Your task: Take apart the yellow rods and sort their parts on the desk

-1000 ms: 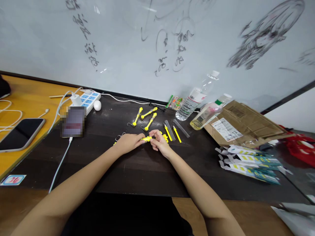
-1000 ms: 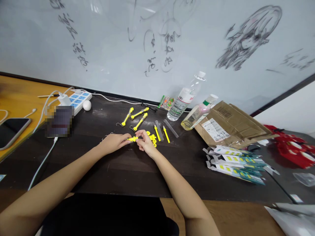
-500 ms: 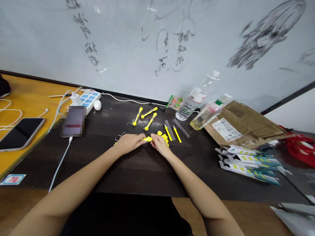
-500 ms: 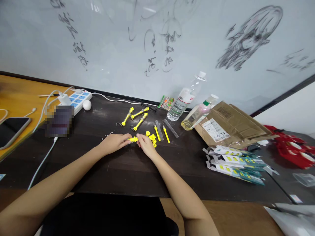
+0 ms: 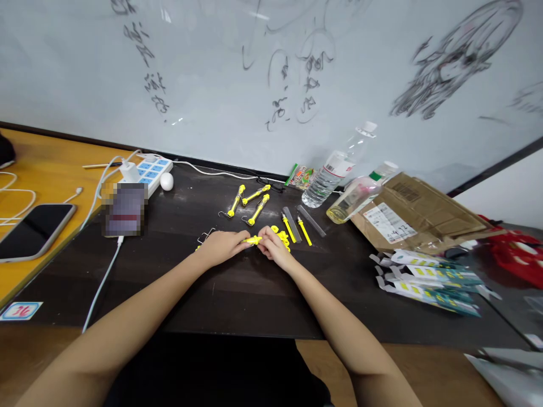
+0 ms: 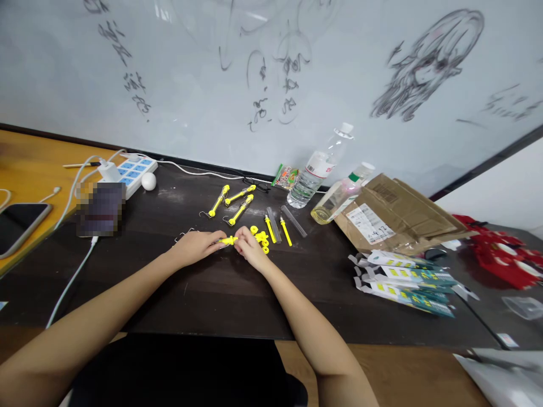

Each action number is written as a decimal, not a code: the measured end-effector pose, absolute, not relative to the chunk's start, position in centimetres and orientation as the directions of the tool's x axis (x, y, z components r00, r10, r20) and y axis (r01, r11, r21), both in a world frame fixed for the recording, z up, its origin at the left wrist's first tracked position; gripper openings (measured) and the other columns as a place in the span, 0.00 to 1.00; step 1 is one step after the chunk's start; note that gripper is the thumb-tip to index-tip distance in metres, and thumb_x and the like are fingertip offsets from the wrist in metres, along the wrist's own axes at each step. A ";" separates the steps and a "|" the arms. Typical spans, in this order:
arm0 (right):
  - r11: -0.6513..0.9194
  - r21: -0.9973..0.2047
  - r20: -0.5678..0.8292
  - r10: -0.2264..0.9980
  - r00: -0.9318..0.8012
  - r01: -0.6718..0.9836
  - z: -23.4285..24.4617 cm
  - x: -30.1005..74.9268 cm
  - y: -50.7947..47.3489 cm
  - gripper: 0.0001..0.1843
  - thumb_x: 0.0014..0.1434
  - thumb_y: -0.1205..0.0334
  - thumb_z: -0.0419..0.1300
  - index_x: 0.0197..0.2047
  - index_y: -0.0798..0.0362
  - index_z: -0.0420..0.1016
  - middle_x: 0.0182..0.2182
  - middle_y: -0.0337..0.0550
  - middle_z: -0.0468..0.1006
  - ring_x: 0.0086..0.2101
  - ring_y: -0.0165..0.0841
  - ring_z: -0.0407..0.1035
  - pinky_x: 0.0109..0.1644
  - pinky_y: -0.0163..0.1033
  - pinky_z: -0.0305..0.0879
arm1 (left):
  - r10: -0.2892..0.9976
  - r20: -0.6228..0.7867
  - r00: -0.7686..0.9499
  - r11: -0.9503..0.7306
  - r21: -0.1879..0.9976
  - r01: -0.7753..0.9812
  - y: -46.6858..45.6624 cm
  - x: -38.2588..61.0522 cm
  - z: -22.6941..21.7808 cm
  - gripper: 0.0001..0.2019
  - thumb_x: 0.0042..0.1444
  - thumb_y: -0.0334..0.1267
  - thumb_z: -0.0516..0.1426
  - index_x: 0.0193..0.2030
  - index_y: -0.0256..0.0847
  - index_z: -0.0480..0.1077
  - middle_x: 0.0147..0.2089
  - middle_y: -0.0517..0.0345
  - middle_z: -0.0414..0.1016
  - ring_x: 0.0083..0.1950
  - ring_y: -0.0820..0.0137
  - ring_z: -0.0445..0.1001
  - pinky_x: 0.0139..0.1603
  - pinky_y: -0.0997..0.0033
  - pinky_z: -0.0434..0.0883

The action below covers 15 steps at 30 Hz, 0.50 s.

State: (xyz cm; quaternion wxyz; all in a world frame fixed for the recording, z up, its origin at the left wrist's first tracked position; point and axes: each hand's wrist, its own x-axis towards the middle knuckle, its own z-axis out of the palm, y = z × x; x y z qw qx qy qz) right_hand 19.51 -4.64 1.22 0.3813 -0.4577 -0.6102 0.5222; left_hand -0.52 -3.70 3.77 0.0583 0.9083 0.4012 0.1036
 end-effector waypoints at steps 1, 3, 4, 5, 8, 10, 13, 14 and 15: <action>0.026 -0.988 -0.020 0.956 -0.292 0.153 1.2 19.5 -4.6 0.05 0.54 0.60 0.51 0.33 0.50 0.55 0.17 0.28 0.59 0.16 0.22 0.48 0.17 0.25 0.40 | 0.741 0.141 0.657 -0.672 0.188 0.717 -3.7 -0.5 3.8 0.16 0.66 0.49 0.42 0.50 0.45 0.64 0.40 0.57 0.78 0.38 0.67 0.77 0.33 0.75 0.65; 0.017 -0.990 -0.025 0.955 -0.296 0.138 1.1 19.6 -4.6 0.05 0.52 0.62 0.50 0.33 0.49 0.55 0.18 0.27 0.59 0.16 0.22 0.48 0.16 0.25 0.39 | 0.741 0.137 0.658 -0.671 0.186 0.718 -3.7 -0.5 3.9 0.16 0.66 0.49 0.42 0.49 0.45 0.64 0.39 0.57 0.78 0.38 0.66 0.77 0.33 0.76 0.65; 0.015 -0.992 -0.024 0.954 -0.300 0.128 1.1 19.6 -4.6 0.06 0.52 0.62 0.51 0.34 0.49 0.55 0.18 0.27 0.59 0.16 0.22 0.48 0.16 0.24 0.39 | 0.741 0.135 0.657 -0.671 0.186 0.718 -3.7 -0.5 3.9 0.16 0.66 0.49 0.42 0.49 0.45 0.64 0.39 0.57 0.78 0.38 0.66 0.77 0.33 0.75 0.64; 0.013 -0.993 -0.023 0.952 -0.306 0.116 1.0 19.6 -4.6 0.07 0.51 0.63 0.51 0.34 0.49 0.55 0.18 0.27 0.59 0.16 0.22 0.48 0.16 0.24 0.39 | 0.741 0.134 0.658 -0.671 0.188 0.718 -3.8 -0.6 3.9 0.16 0.66 0.49 0.42 0.49 0.45 0.64 0.39 0.57 0.78 0.38 0.66 0.77 0.33 0.75 0.64; -0.004 -0.997 -0.030 0.946 -0.322 0.080 1.1 19.6 -4.7 0.09 0.50 0.63 0.51 0.36 0.48 0.55 0.18 0.26 0.58 0.15 0.21 0.47 0.16 0.24 0.38 | 0.741 0.139 0.657 -0.670 0.201 0.714 -3.7 -0.6 3.8 0.16 0.66 0.49 0.42 0.50 0.45 0.64 0.40 0.57 0.78 0.38 0.66 0.77 0.33 0.75 0.65; -0.016 -0.997 -0.039 0.956 -0.292 0.081 1.2 19.6 -4.7 0.08 0.54 0.59 0.51 0.37 0.48 0.55 0.17 0.26 0.58 0.14 0.21 0.46 0.15 0.23 0.37 | 0.742 0.147 0.654 -0.670 0.206 0.714 -3.7 -0.6 3.7 0.16 0.66 0.49 0.42 0.50 0.45 0.64 0.41 0.57 0.78 0.38 0.67 0.77 0.33 0.75 0.65; -0.029 -0.992 -0.053 0.977 -0.207 0.120 1.1 19.3 -4.6 0.13 0.59 0.47 0.49 0.34 0.48 0.56 0.16 0.27 0.57 0.13 0.21 0.46 0.14 0.24 0.37 | 0.740 0.156 0.655 -0.673 0.205 0.711 -3.6 -0.6 3.6 0.16 0.66 0.49 0.42 0.50 0.45 0.64 0.40 0.57 0.78 0.38 0.67 0.77 0.33 0.76 0.65; -0.035 -0.990 -0.061 0.980 -0.190 0.135 1.0 19.3 -4.5 0.17 0.59 0.44 0.48 0.32 0.49 0.56 0.16 0.28 0.57 0.13 0.21 0.46 0.14 0.25 0.38 | 0.738 0.157 0.656 -0.674 0.206 0.709 -3.6 -0.6 3.7 0.16 0.66 0.49 0.42 0.50 0.45 0.64 0.40 0.57 0.78 0.38 0.67 0.77 0.33 0.76 0.65; -0.045 -0.987 -0.073 0.980 -0.185 0.152 0.9 19.2 -4.5 0.20 0.59 0.41 0.48 0.30 0.50 0.56 0.15 0.28 0.56 0.13 0.21 0.46 0.13 0.26 0.38 | 0.738 0.159 0.656 -0.674 0.208 0.708 -3.7 -0.6 3.7 0.16 0.66 0.49 0.42 0.50 0.45 0.64 0.40 0.57 0.78 0.38 0.67 0.77 0.33 0.76 0.65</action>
